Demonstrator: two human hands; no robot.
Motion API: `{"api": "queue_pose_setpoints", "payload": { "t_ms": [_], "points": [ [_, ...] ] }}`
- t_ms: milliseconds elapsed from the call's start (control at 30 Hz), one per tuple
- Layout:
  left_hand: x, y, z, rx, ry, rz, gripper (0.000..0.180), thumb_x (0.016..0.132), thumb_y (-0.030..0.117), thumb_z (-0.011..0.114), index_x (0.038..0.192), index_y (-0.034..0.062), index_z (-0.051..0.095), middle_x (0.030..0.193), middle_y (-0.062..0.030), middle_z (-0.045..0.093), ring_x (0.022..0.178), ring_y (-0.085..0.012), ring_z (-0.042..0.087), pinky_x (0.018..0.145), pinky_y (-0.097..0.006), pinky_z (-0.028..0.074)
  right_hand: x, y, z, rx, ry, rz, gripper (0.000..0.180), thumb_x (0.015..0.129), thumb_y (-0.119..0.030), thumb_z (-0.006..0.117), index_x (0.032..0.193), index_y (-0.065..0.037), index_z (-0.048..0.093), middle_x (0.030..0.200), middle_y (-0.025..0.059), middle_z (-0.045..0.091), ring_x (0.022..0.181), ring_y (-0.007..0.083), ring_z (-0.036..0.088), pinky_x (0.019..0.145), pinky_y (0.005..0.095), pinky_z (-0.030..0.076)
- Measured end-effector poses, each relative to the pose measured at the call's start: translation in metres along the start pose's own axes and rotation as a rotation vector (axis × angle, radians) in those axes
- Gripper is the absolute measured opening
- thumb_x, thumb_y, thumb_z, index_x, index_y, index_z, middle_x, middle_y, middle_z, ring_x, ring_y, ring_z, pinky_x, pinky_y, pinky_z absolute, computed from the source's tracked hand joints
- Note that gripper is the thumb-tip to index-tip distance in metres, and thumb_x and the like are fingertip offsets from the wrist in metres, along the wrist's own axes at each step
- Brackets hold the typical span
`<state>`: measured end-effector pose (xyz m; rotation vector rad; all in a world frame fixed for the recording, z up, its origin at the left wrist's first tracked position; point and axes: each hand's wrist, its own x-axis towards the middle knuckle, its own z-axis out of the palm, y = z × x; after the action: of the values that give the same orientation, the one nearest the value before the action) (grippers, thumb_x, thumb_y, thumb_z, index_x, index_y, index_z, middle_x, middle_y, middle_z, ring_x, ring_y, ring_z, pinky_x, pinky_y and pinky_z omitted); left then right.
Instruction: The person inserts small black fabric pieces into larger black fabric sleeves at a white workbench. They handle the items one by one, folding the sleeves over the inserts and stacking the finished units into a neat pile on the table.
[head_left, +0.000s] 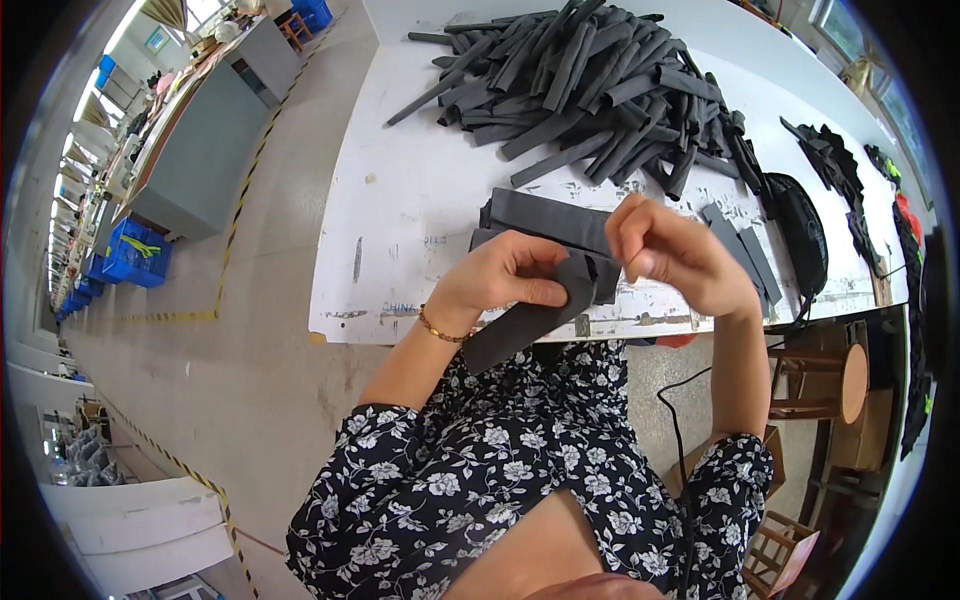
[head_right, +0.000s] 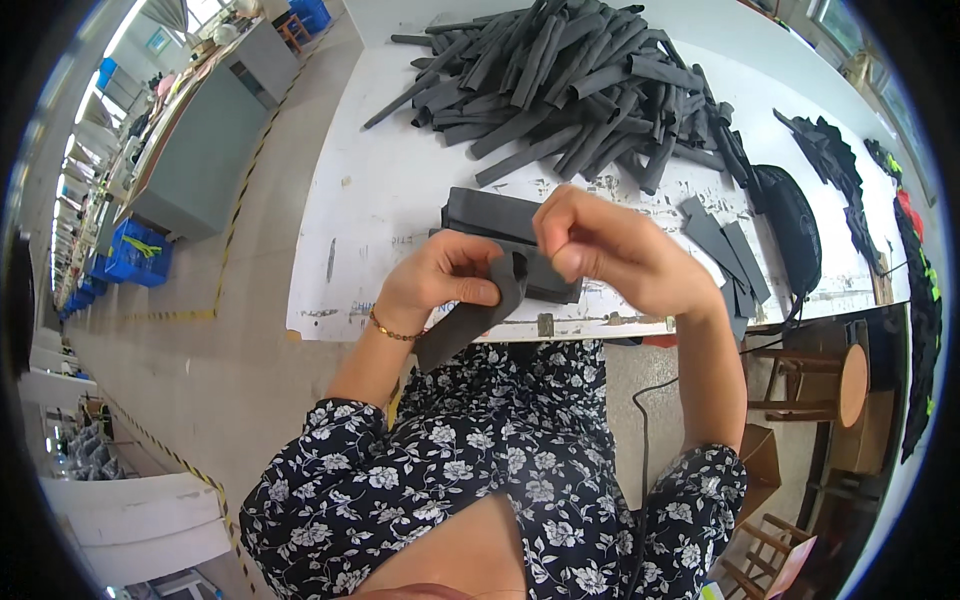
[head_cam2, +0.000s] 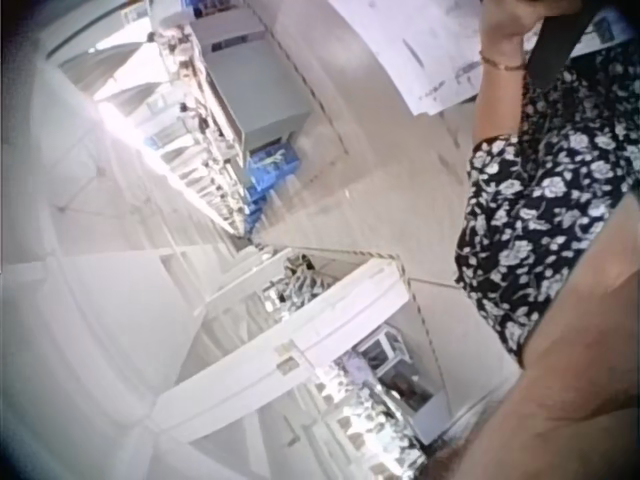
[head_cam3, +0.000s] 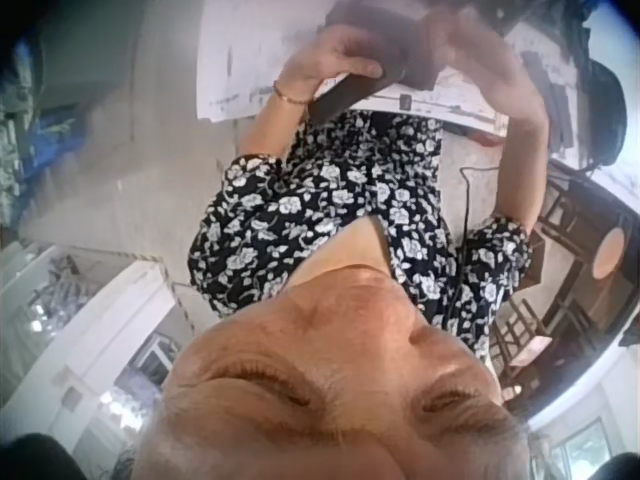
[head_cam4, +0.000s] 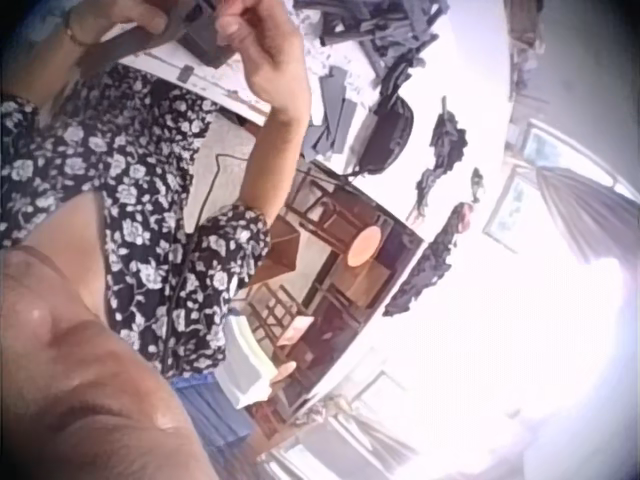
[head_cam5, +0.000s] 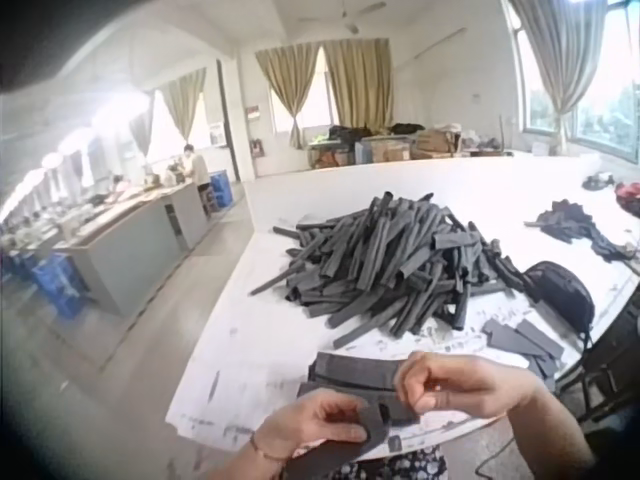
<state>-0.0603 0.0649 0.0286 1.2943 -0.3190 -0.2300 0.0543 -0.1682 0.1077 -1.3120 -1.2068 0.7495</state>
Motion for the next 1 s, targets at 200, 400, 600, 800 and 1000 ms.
{"api": "queue_pose_setpoints", "payload": {
  "t_ms": [200,400,600,800,1000],
  "points": [
    [0.001,-0.001,0.001,-0.071,0.043,-0.032,0.026,0.079,0.010,0.081,0.099,-0.0012,0.069,0.087,-0.0002,0.069,0.076,-0.0073,0.062,0.069,-0.021,0.049,0.009,-0.007,0.008,-0.429,-0.098,0.007,0.022,0.086,-0.010,0.073,0.104,-0.002,0.064,0.096,0.0050,0.059,0.086,0.0174,0.057,0.070,0.0300,0.048],
    [-0.002,-0.004,-0.004,-0.033,0.017,-0.042,0.023,0.080,0.006,0.079,0.099,-0.0019,0.069,0.088,-0.0015,0.069,0.077,-0.0083,0.063,0.072,-0.022,0.050,0.010,0.003,-0.005,-0.390,-0.122,-0.127,0.012,0.083,-0.009,0.074,0.089,-0.002,0.066,0.090,0.0055,0.061,0.084,0.0185,0.058,0.072,0.0313,0.047],
    [-0.009,-0.006,-0.013,-0.137,0.074,-0.094,0.023,0.080,0.001,0.076,0.102,-0.0023,0.069,0.090,0.0002,0.069,0.082,-0.0069,0.062,0.078,-0.022,0.049,0.005,0.000,-0.006,-0.402,-0.030,-0.025,0.016,0.084,-0.012,0.074,0.091,-0.001,0.064,0.086,0.0040,0.059,0.078,0.0165,0.055,0.068,0.0301,0.045],
    [-0.007,-0.008,-0.009,-0.056,0.045,-0.040,0.024,0.081,0.002,0.076,0.103,-0.0034,0.068,0.092,-0.0032,0.070,0.080,-0.0089,0.064,0.075,-0.023,0.051,0.016,0.014,0.003,-0.422,-0.125,-0.086,0.018,0.087,-0.013,0.073,0.093,0.000,0.062,0.088,0.0048,0.059,0.078,0.0164,0.057,0.067,0.0295,0.046],
    [-0.008,-0.012,-0.011,-0.129,0.138,-0.011,0.025,0.084,0.004,0.073,0.105,-0.0064,0.066,0.090,-0.0081,0.071,0.076,-0.0149,0.068,0.071,-0.028,0.056,0.004,0.009,-0.013,-0.118,0.119,0.097,0.033,0.092,-0.026,0.070,0.104,0.002,0.058,0.090,0.0053,0.061,0.078,0.0113,0.058,0.067,0.0251,0.049]
  ]
}}
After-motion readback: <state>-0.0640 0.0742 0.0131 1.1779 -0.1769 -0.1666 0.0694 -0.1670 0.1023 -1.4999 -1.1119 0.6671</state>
